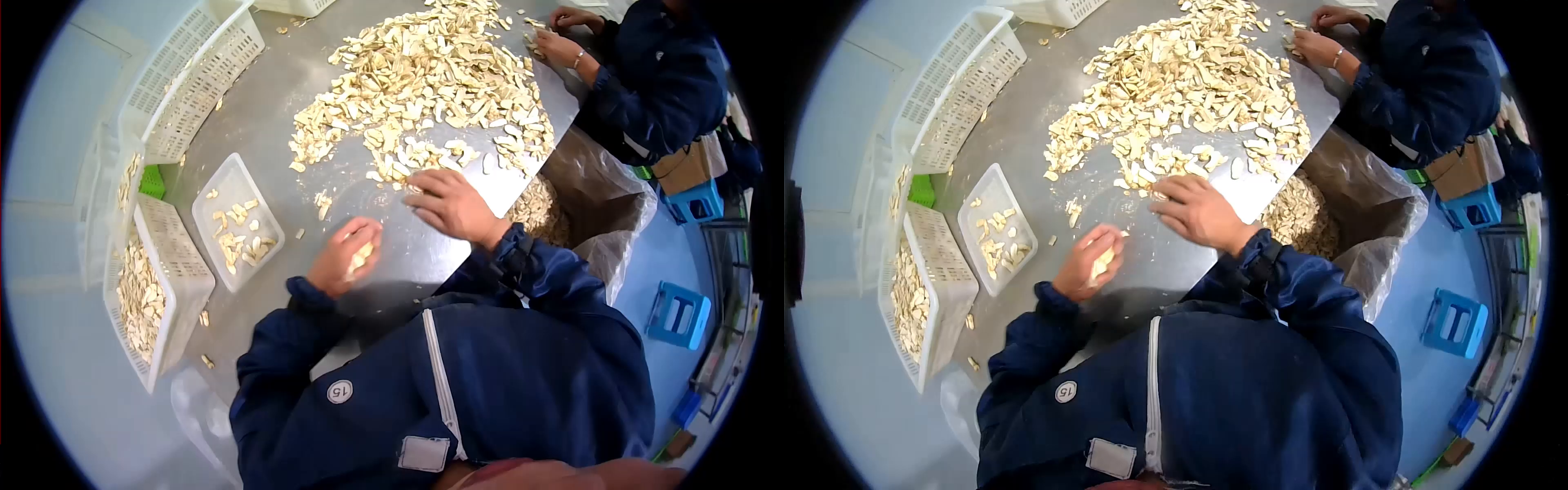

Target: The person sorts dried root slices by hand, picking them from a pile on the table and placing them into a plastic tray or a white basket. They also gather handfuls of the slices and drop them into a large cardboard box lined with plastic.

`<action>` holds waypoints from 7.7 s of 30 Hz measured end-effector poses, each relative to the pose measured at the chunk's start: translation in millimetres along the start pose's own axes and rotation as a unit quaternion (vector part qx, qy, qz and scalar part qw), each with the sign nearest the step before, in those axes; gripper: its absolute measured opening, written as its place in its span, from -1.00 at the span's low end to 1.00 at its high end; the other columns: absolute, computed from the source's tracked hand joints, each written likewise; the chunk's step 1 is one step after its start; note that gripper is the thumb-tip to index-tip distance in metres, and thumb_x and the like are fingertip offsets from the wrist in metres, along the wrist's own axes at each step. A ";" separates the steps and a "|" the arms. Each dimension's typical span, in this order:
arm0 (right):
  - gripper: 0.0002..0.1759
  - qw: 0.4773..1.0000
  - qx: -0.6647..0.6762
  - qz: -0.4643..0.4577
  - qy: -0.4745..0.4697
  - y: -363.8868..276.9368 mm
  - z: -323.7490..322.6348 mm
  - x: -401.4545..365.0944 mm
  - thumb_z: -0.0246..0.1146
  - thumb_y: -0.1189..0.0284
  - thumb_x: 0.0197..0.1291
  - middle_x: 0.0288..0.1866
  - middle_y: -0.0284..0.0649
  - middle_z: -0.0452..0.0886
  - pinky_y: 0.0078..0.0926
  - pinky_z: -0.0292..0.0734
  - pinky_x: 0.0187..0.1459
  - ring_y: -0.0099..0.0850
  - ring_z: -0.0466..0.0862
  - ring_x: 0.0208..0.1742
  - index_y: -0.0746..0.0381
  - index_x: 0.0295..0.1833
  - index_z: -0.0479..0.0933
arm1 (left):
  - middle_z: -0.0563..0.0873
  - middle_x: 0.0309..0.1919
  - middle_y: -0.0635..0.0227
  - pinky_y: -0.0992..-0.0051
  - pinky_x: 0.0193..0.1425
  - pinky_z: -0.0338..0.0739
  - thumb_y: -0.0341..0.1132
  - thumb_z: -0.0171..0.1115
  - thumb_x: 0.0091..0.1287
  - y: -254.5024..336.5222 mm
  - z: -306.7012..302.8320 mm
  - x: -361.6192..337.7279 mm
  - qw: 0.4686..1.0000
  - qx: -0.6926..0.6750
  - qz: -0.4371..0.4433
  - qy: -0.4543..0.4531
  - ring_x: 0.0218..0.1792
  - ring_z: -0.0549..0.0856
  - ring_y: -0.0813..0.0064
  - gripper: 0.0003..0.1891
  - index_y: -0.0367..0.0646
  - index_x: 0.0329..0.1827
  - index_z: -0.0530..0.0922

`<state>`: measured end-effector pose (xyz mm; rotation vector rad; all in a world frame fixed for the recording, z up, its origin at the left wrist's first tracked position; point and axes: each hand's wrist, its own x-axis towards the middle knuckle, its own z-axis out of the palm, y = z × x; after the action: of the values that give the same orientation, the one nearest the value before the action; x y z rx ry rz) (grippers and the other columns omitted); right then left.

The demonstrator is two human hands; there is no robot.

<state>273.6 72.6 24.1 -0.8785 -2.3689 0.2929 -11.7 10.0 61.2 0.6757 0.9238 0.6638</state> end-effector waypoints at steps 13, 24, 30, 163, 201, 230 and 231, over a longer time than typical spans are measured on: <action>-0.65 0.974 -0.130 0.161 0.098 139.0 -57.3 9.9 0.38 0.29 0.37 0.35 -0.19 0.66 -0.06 0.49 0.39 -0.07 0.59 0.39 -0.03 0.24 0.72 | 0.65 -0.31 0.43 0.53 -0.28 0.55 -0.31 0.21 0.58 22.0 -15.9 -82.0 0.867 0.484 0.048 0.107 -0.35 0.68 0.60 -0.85 -0.14 0.07 0.63; -0.72 0.965 -0.143 0.201 0.088 102.4 -107.6 -76.7 0.48 0.39 0.28 0.29 -0.13 0.69 -0.08 0.55 0.33 -0.02 0.63 0.33 0.06 0.10 0.76 | 0.49 -0.18 0.36 0.67 -0.61 0.30 -0.22 0.00 0.73 -56.6 61.2 50.5 0.977 -0.156 0.145 -0.002 -0.44 0.43 0.63 -0.79 -0.16 0.17 0.49; -0.64 0.936 -0.170 0.279 0.131 98.4 -110.2 -80.8 0.44 0.44 0.29 0.31 -0.07 0.68 -0.07 0.55 0.35 0.01 0.63 0.33 0.09 0.20 0.73 | 0.47 -0.16 0.33 0.69 -0.62 0.34 -0.18 0.01 0.74 -52.8 30.8 67.0 0.936 -0.318 0.039 -0.149 -0.36 0.46 0.61 -0.76 -0.16 0.19 0.48; -0.54 0.886 -0.110 0.406 0.195 108.0 -112.7 -99.0 0.28 0.51 0.38 0.23 0.03 0.74 -0.23 0.62 0.26 -0.08 0.75 0.21 0.18 0.38 0.61 | 0.48 -0.17 0.38 0.71 -0.64 0.32 -0.17 -0.03 0.75 -55.5 20.0 51.3 0.928 -0.333 0.074 -0.147 -0.42 0.44 0.65 -0.78 -0.11 0.16 0.46; -0.77 0.932 -0.222 0.263 0.116 70.9 -69.9 -59.0 0.37 0.38 0.35 0.23 -0.23 0.73 -0.11 0.49 0.34 -0.14 0.64 0.32 0.04 0.08 0.76 | 0.54 -0.09 0.29 0.69 -0.60 0.41 -0.11 -0.02 0.75 -48.1 28.2 51.6 0.950 -0.291 0.064 -0.093 -0.29 0.53 0.56 -0.73 -0.12 0.12 0.48; -0.37 0.960 -0.106 0.228 0.122 71.0 -51.6 -26.8 0.25 0.64 0.07 0.39 -0.06 0.64 -0.11 0.36 0.53 -0.03 0.56 0.44 0.06 0.32 0.67 | 0.59 -0.01 0.22 0.60 -0.60 0.53 -0.16 0.11 0.69 -76.0 0.9 55.7 0.919 -0.366 0.072 -0.125 -0.21 0.64 0.36 -0.79 -0.05 0.20 0.49; -0.39 0.948 -0.115 0.270 0.122 67.8 -57.2 -33.0 0.28 0.61 0.10 0.40 -0.07 0.65 -0.08 0.39 0.53 -0.03 0.55 0.46 0.04 0.33 0.67 | 0.63 0.04 0.18 0.61 -0.59 0.53 -0.12 0.10 0.70 -70.9 4.9 55.1 0.924 -0.352 0.077 -0.130 -0.15 0.71 0.35 -0.75 -0.08 0.21 0.51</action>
<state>363.2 102.5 28.6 -1.5789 -1.9215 0.1083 32.3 7.0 -17.2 0.1783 0.3358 0.9523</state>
